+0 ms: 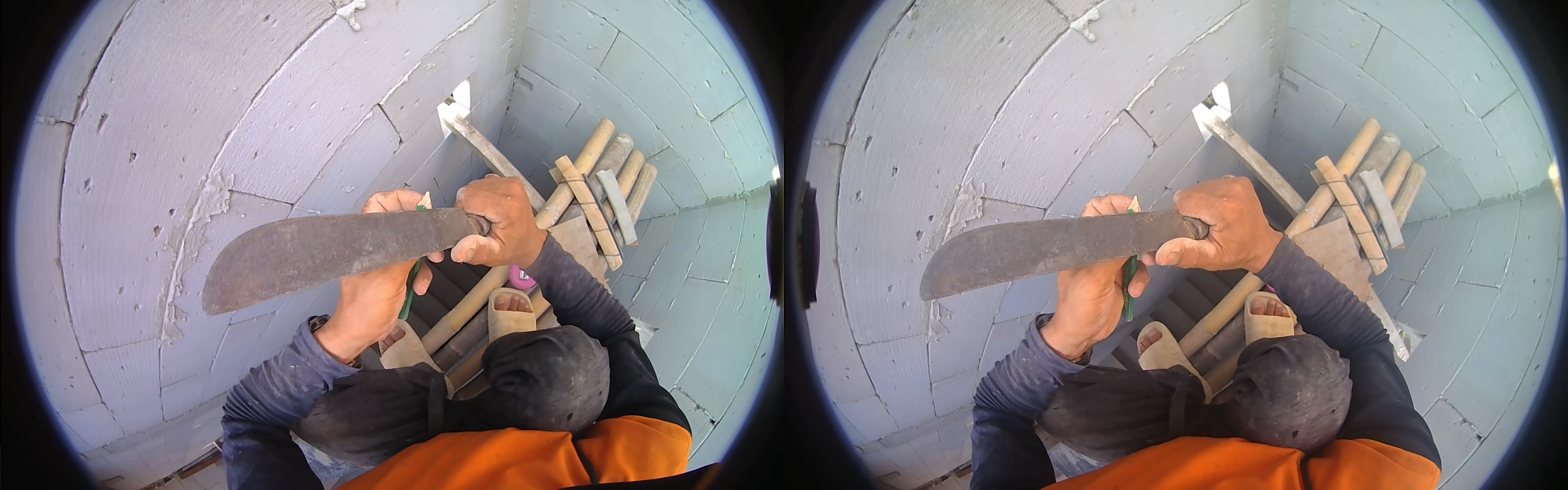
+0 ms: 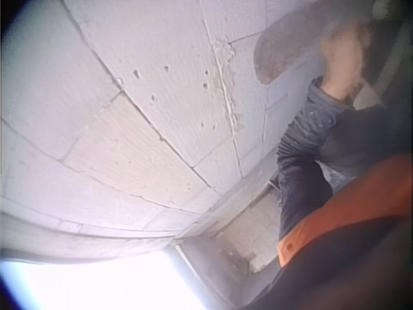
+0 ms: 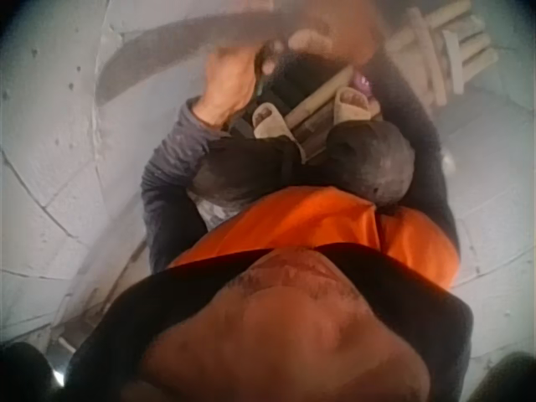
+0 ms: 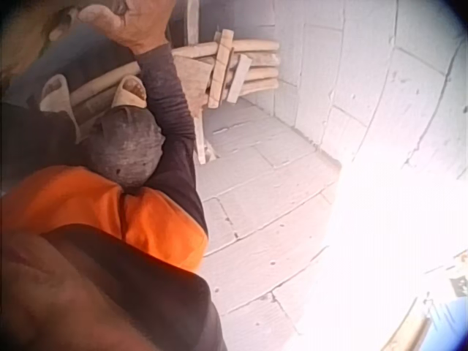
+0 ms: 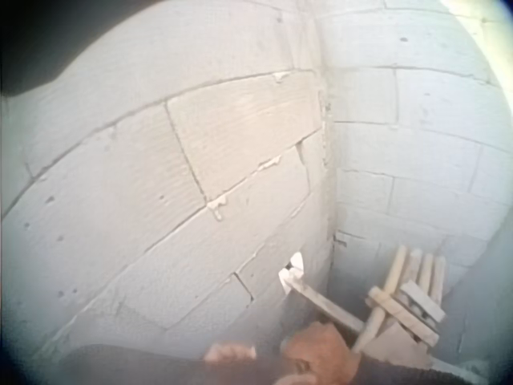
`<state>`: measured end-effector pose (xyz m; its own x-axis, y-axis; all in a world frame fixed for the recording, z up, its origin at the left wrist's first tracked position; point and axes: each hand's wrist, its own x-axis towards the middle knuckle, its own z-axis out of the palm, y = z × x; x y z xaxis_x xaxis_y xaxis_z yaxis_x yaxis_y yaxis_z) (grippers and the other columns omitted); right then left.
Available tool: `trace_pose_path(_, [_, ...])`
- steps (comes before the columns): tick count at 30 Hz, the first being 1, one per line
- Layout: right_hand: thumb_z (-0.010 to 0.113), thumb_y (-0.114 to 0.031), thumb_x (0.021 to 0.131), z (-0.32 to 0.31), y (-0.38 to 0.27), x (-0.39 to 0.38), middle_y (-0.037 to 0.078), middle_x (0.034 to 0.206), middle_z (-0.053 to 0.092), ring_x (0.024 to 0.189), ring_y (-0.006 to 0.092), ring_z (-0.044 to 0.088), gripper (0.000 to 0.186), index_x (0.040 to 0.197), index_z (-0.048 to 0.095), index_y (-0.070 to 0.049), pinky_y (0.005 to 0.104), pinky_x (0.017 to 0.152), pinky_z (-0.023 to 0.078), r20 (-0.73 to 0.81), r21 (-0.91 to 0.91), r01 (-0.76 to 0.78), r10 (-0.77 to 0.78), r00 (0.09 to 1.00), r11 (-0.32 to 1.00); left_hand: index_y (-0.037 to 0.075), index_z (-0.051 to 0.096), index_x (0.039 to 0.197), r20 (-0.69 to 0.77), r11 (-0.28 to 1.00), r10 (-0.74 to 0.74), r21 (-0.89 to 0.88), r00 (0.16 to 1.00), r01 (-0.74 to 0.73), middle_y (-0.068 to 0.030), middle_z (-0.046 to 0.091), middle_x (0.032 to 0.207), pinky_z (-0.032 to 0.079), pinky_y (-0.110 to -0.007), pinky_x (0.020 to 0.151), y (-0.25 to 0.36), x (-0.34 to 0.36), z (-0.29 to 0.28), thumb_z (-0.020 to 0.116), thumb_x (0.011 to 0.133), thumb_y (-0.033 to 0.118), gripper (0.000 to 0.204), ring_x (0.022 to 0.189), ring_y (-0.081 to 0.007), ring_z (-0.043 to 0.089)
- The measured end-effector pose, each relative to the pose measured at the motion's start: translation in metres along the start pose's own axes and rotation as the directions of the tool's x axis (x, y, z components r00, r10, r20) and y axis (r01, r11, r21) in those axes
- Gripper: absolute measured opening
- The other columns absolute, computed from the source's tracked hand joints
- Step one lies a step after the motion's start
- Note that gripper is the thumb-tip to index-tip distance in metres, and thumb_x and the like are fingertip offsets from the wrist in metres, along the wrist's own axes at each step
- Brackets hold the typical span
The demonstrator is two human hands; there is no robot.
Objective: The person measures the top of a concrete wall using a tape measure, then descends to a bamboo platform to sharpen a pencil with a large blade and mark a small tile.
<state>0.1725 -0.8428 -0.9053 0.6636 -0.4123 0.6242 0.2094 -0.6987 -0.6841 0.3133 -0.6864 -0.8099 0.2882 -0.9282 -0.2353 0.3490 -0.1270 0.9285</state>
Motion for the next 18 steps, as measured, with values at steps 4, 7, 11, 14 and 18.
trace_pose_path(4, [0.072, -0.076, 0.084, 0.002, 0.000, 0.001, 0.008, 0.059, 0.045, 0.050, 0.0280, 0.049, 0.074, 0.070, 0.058, -0.004, 0.0409, 0.051, 0.036, 0.016, -0.025, -0.012, 0.013, 1.000, 1.000, 0.005, 0.053, 0.126, 0.033, 0.996, 0.049, 0.073, 0.998, -0.052, -0.0046, 0.062, 0.107, 0.046, -0.025, 0.060, -0.002, 0.000, -0.005, 0.057, 0.109, 0.011, 0.019, 0.085, -0.0111, 0.060])
trace_pose_path(7, [0.076, -0.077, 0.080, 0.007, 0.006, 0.004, 0.006, 0.050, 0.045, 0.043, 0.0230, 0.047, 0.076, 0.060, 0.054, -0.008, 0.0391, 0.043, 0.037, -0.085, -0.091, 0.056, -0.063, 0.994, 0.994, 0.004, 0.053, 0.125, 0.006, 0.996, 0.055, 0.067, 0.998, -0.056, -0.0057, 0.063, 0.107, 0.046, -0.026, 0.061, -0.003, -0.001, -0.003, 0.057, 0.109, 0.010, 0.018, 0.085, -0.0108, 0.059])
trace_pose_path(11, [0.074, -0.077, 0.083, 0.001, 0.011, 0.003, 0.007, 0.050, 0.043, 0.043, 0.0229, 0.044, 0.077, 0.061, 0.054, -0.006, 0.0390, 0.043, 0.036, -0.129, -0.165, -0.050, 0.029, 0.991, 0.985, 0.004, 0.054, 0.124, -0.027, 0.999, -0.002, 0.038, 1.000, 0.003, -0.0077, 0.064, 0.106, 0.046, -0.026, 0.062, -0.003, -0.001, -0.001, 0.058, 0.108, 0.009, 0.017, 0.084, -0.0115, 0.059])
trace_pose_path(14, [0.073, -0.076, 0.085, -0.006, 0.020, -0.005, 0.008, 0.051, 0.042, 0.044, 0.0229, 0.042, 0.077, 0.062, 0.054, -0.005, 0.0386, 0.044, 0.035, -0.191, -0.099, -0.241, 0.220, 0.957, 0.965, 0.005, 0.054, 0.124, 0.029, 0.999, -0.003, 0.054, 1.000, 0.001, -0.0090, 0.065, 0.106, 0.046, -0.027, 0.064, -0.001, -0.002, 0.004, 0.057, 0.109, 0.010, 0.017, 0.085, -0.0126, 0.058])
trace_pose_path(18, [0.075, -0.075, 0.083, -0.005, 0.011, -0.004, 0.006, 0.051, 0.043, 0.044, 0.0232, 0.044, 0.075, 0.062, 0.056, -0.006, 0.0381, 0.044, 0.036, -0.151, -0.043, -0.135, 0.127, 0.980, 0.990, 0.006, 0.054, 0.126, -0.095, 0.996, -0.030, -0.086, 0.995, 0.022, -0.0089, 0.065, 0.107, 0.046, -0.029, 0.069, -0.006, 0.002, 0.004, 0.055, 0.109, 0.012, 0.018, 0.087, -0.0136, 0.058])
